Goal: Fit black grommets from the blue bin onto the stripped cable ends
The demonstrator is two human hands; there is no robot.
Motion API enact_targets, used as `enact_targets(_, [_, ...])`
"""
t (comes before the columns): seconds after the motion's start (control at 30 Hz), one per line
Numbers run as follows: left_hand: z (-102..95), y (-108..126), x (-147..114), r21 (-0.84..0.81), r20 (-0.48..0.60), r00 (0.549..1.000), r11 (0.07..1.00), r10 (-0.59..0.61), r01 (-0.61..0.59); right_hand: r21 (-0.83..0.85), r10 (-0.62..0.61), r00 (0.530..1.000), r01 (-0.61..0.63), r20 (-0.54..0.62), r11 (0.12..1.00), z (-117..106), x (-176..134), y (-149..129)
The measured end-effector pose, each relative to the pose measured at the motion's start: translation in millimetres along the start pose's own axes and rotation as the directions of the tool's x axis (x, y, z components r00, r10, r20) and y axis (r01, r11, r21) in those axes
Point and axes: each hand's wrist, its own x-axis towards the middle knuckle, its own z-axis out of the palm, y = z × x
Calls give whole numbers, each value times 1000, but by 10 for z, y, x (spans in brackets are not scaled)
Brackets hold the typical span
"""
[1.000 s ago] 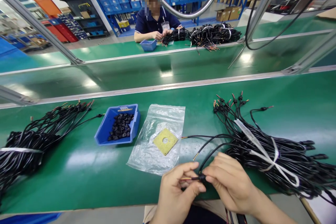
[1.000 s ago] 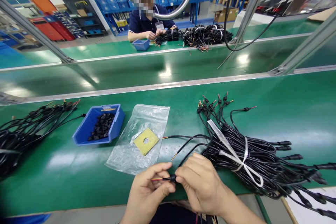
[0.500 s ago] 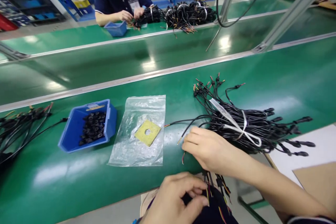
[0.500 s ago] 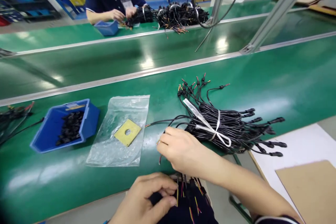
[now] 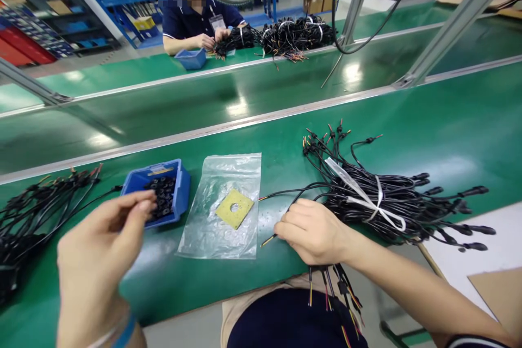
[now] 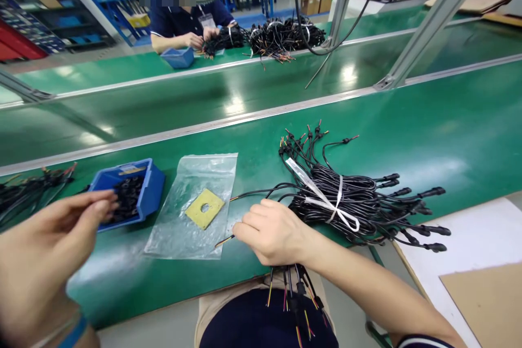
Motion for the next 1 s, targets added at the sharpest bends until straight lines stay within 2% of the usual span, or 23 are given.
enact_targets(0.03, [5, -56, 201, 171, 84, 995, 985, -46, 31, 14, 4, 1000, -4, -27, 1000, 20, -14, 15])
enact_targets(0.07, [23, -94, 379, 302, 211, 975, 953, -65, -1, 27, 11, 999, -9, -52, 1000, 34, -27, 26])
enact_targets(0.1, [53, -115, 526, 325, 379, 925, 941, -36, -96, 41, 17, 997, -14, -73, 999, 42, -39, 34])
enact_targets(0.13, [90, -124, 638, 325, 492, 870, 931, -15, -168, 55, 23, 996, -18, -91, 998, 45, -49, 39])
enact_targets(0.2, [168, -124, 761, 277, 617, 786, 928, 28, -251, 78, 35, 992, -25, -120, 997, 43, -62, 40])
enact_targets(0.23, [202, -124, 783, 263, 639, 768, 928, 39, -265, 85, 43, 990, -32, -131, 996, 41, -65, 39])
enact_targets(0.37, [276, -154, 776, 228, 679, 730, 923, 77, -310, 101, 74, 984, -58, -162, 993, 58, -63, 38])
enact_targets(0.63, [327, -193, 773, 200, 686, 712, 901, 153, -386, 99, 85, 970, -64, -227, 993, 85, -50, 48])
enact_targets(0.83, [308, -169, 709, 207, 625, 765, 912, 157, -355, 102, 75, 959, -49, -273, 994, 92, -56, 45])
enact_targets(1.0, [281, -96, 700, 254, 651, 758, 927, 46, -275, 115, 84, 956, -53, -282, 992, 95, -51, 39])
